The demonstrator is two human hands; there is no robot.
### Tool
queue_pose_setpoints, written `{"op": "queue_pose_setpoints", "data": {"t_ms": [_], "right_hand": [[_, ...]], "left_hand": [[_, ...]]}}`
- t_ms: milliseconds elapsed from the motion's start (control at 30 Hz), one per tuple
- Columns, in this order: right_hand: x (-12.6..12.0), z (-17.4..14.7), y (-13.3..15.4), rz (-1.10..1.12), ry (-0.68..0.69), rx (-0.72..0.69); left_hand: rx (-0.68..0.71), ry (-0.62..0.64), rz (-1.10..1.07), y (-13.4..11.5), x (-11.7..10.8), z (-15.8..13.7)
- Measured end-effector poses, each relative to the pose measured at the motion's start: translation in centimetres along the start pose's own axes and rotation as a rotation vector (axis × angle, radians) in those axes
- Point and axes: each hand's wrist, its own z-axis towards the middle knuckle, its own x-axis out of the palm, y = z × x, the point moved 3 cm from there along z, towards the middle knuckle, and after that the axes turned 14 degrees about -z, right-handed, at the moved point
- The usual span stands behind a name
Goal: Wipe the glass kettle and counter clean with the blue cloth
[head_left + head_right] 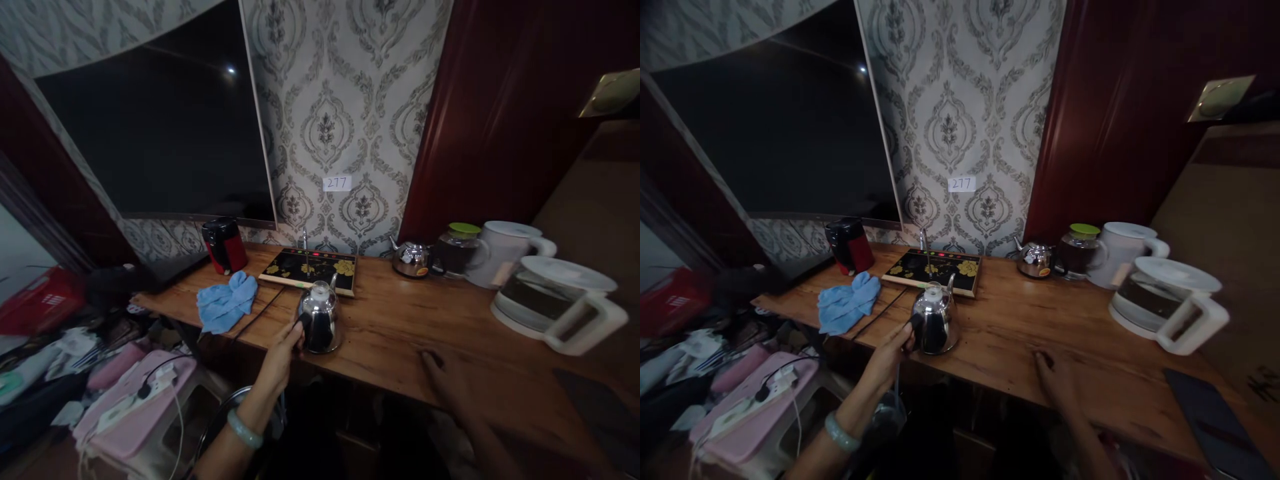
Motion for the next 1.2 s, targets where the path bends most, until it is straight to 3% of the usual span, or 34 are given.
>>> {"op": "queue_pose_setpoints", "data": {"t_ms": [467,967,1100,1200], "right_hand": [[0.1,-0.1,-0.4,-0.011,0.049,0.022],[-0.1,0.2,-0.4,0.004,0.031,0.041],[1.2,0.8,3.1,0.110,0.041,0.048],[2.7,1.2,8.2,0.214,0.121,-0.088]], "left_hand": [[0.021,-0.038,-0.054,2.7,1.2,2.0],[0.053,-0.066,-0.069,2.6,1.1,3.5],[0.036,-0.030,-0.047,2.8,0.4,3.7],[0.087,-0.001,0.072,2.3,0.0,4.2]]}}
